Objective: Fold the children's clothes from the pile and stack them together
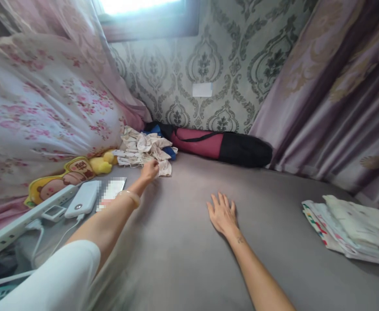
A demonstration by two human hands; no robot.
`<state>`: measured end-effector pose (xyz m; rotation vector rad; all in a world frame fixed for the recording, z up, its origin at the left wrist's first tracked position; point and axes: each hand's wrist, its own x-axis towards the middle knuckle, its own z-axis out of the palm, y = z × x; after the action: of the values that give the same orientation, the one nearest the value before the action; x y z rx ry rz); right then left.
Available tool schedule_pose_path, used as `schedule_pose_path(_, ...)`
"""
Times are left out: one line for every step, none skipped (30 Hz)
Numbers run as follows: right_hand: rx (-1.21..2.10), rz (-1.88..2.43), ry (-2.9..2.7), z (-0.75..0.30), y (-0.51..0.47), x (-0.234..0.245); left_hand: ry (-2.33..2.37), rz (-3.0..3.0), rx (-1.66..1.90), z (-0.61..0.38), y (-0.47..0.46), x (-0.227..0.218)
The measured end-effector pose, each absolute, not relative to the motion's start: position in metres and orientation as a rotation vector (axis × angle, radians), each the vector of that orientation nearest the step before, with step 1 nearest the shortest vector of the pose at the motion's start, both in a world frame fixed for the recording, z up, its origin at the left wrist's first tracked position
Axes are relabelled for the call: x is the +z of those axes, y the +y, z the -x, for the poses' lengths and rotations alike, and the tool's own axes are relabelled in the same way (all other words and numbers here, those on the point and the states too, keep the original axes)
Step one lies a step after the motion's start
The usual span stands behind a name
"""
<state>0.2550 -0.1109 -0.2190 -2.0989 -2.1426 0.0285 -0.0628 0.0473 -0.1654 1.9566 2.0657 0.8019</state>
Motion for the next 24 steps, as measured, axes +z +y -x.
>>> schedule_pose_path(0.016, 2.099, -2.143, -0.255, -0.111, -0.219, 2.136, -1.903, 0.845, 0.073, 0.051, -0.161)
schedule_pose_path(0.005, 2.098, -2.146, -0.254, -0.111, -0.220, 2.197, -1.871, 0.895, 0.083, 0.055, -0.156)
schedule_pose_path(-0.002, 2.097, -2.150, -0.254, -0.112, -0.220, 2.247, -1.868, 0.931, 0.091, 0.058, -0.152)
schedule_pose_path(-0.006, 2.096, -2.152, -0.254, -0.112, -0.220, 2.281, -1.901, 0.941, 0.098, 0.061, -0.148)
schedule_pose_path(-0.008, 2.095, -2.150, -0.253, -0.112, -0.220, 2.301, -1.963, 0.920, 0.104, 0.065, -0.145)
schedule_pose_path(-0.007, 2.095, -2.147, -0.253, -0.112, -0.220, 2.305, -2.046, 0.862, 0.109, 0.069, -0.142)
schedule_pose_path(-0.004, 2.094, -2.141, -0.253, -0.112, -0.220, 2.295, -2.130, 0.770, 0.113, 0.073, -0.140)
schedule_pose_path(0.001, 2.092, -2.134, -0.253, -0.112, -0.219, 2.276, -2.193, 0.662, 0.116, 0.077, -0.138)
schedule_pose_path(0.008, 2.090, -2.127, -0.253, -0.112, -0.219, 2.257, -2.228, 0.569, 0.119, 0.081, -0.136)
schedule_pose_path(0.015, 2.088, -2.120, -0.252, -0.112, -0.218, 2.240, -2.237, 0.512, 0.121, 0.086, -0.134)
schedule_pose_path(0.023, 2.086, -2.116, -0.252, -0.112, -0.218, 2.224, -2.228, 0.489, 0.122, 0.089, -0.132)
schedule_pose_path(0.030, 2.085, -2.113, -0.252, -0.112, -0.218, 2.209, -2.213, 0.494, 0.123, 0.093, -0.129)
schedule_pose_path(0.035, 2.085, -2.110, -0.252, -0.111, -0.219, 2.195, -2.202, 0.520, 0.124, 0.096, -0.126)
schedule_pose_path(0.036, 2.085, -2.110, -0.253, -0.111, -0.219, 2.183, -2.198, 0.554, 0.124, 0.099, -0.122)
schedule_pose_path(0.036, 2.085, -2.109, -0.253, -0.111, -0.220, 2.174, -2.202, 0.588, 0.123, 0.102, -0.117)
schedule_pose_path(0.035, 2.084, -2.108, -0.254, -0.111, -0.221, 2.172, -2.206, 0.618, 0.122, 0.104, -0.112)
schedule_pose_path(0.033, 2.083, -2.107, -0.254, -0.111, -0.222, 2.175, -2.209, 0.644, 0.120, 0.106, -0.106)
schedule_pose_path(0.032, 2.081, -2.105, -0.254, -0.111, -0.223, 2.180, -2.211, 0.669, 0.118, 0.107, -0.100)
schedule_pose_path(0.031, 2.080, -2.101, -0.255, -0.111, -0.224, 2.182, -2.212, 0.705, 0.115, 0.108, -0.093)
schedule_pose_path(0.030, 2.078, -2.098, -0.255, -0.111, -0.224, 2.175, -2.212, 0.764, 0.112, 0.108, -0.087)
schedule_pose_path(0.031, 2.077, -2.096, -0.255, -0.111, -0.224, 2.158, -2.208, 0.852, 0.108, 0.108, -0.080)
schedule_pose_path(0.032, 2.074, -2.095, -0.255, -0.111, -0.223, 2.130, -2.197, 0.969, 0.104, 0.107, -0.073)
schedule_pose_path(0.036, 2.072, -2.094, -0.254, -0.112, -0.222, 2.091, -2.176, 1.108, 0.100, 0.106, -0.067)
schedule_pose_path(0.040, 2.069, -2.093, -0.254, -0.112, -0.221, 2.037, -2.145, 1.255, 0.095, 0.104, -0.061)
